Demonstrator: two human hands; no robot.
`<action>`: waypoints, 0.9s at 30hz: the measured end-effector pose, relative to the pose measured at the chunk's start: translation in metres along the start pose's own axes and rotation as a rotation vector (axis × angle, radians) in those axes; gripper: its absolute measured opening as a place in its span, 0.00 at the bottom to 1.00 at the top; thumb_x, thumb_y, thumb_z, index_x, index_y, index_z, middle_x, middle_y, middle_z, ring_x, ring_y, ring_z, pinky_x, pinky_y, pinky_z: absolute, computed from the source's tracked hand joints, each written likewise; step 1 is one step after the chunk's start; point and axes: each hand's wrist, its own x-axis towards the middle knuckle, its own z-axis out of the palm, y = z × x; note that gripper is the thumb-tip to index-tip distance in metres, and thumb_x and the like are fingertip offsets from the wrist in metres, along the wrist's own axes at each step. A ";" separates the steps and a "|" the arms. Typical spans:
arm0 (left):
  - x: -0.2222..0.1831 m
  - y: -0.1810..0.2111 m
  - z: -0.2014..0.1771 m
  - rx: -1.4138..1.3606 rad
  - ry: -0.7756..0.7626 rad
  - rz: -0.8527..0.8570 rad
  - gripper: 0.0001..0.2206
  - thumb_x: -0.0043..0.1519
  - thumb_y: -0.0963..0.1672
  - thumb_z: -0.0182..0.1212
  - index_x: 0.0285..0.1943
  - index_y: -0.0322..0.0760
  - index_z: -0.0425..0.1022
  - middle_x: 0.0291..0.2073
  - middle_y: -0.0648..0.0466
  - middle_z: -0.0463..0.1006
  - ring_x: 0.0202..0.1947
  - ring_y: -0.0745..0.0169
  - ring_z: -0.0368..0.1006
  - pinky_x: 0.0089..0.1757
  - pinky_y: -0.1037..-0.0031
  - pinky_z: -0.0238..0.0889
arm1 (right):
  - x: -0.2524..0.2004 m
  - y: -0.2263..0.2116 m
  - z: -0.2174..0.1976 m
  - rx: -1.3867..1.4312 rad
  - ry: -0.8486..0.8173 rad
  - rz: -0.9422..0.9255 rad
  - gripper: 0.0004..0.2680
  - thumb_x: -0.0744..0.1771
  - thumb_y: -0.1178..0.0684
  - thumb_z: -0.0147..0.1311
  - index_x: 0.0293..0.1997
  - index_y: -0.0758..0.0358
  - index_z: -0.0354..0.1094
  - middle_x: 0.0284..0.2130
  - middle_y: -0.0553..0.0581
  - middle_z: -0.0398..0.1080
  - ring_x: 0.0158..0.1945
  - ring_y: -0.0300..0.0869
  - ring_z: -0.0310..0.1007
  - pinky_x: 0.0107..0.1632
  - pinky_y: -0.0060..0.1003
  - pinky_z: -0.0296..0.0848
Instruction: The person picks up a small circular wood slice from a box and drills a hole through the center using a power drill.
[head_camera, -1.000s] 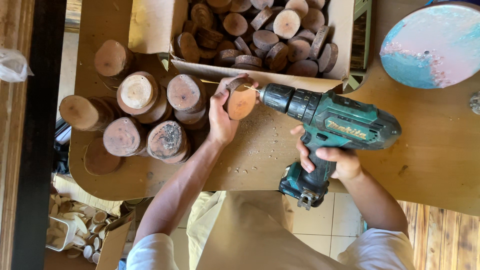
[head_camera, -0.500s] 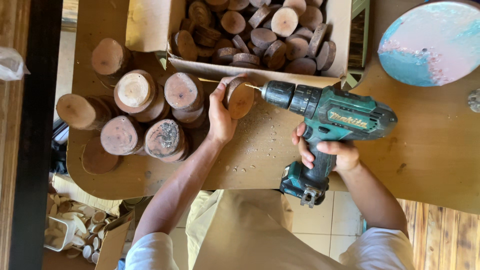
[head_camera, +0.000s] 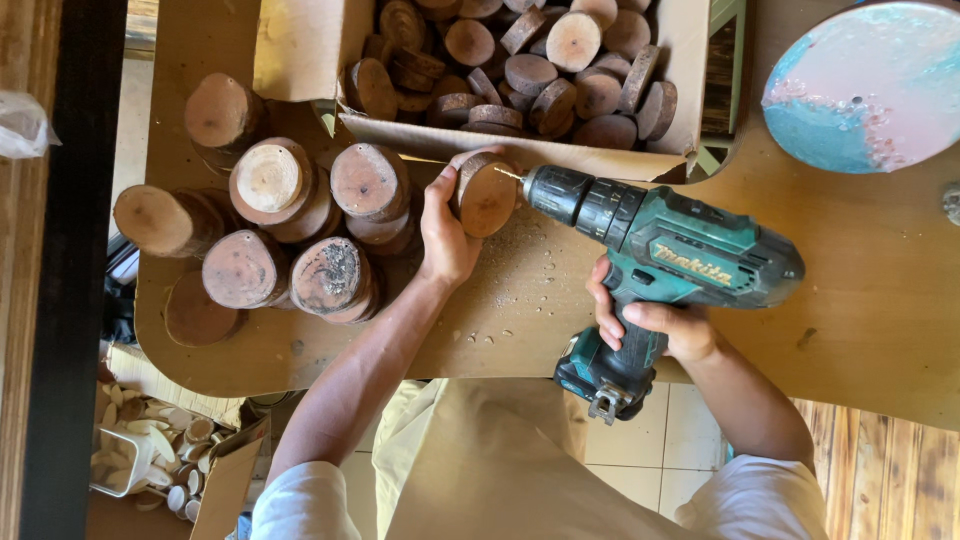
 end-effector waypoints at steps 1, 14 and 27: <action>0.000 -0.001 0.000 -0.012 0.016 -0.005 0.21 0.58 0.48 0.34 0.51 0.27 0.64 0.33 0.33 0.71 0.32 0.46 0.71 0.34 0.64 0.67 | 0.000 -0.001 0.002 -0.014 0.002 -0.004 0.16 0.59 0.62 0.45 0.46 0.83 0.48 0.28 0.70 0.56 0.21 0.43 0.61 0.22 0.40 0.71; 0.002 -0.003 -0.001 -0.005 -0.029 -0.015 0.22 0.58 0.49 0.33 0.51 0.28 0.64 0.34 0.35 0.71 0.32 0.50 0.71 0.36 0.67 0.65 | -0.006 -0.001 0.006 -0.059 0.013 -0.025 0.16 0.60 0.62 0.45 0.47 0.82 0.48 0.29 0.68 0.55 0.22 0.43 0.62 0.23 0.40 0.71; -0.003 -0.002 0.003 -0.043 0.020 -0.051 0.21 0.58 0.49 0.37 0.50 0.28 0.65 0.33 0.34 0.71 0.30 0.46 0.71 0.35 0.63 0.66 | -0.005 -0.001 0.007 -0.075 0.018 -0.024 0.16 0.60 0.61 0.45 0.47 0.81 0.47 0.29 0.67 0.55 0.21 0.42 0.62 0.24 0.39 0.71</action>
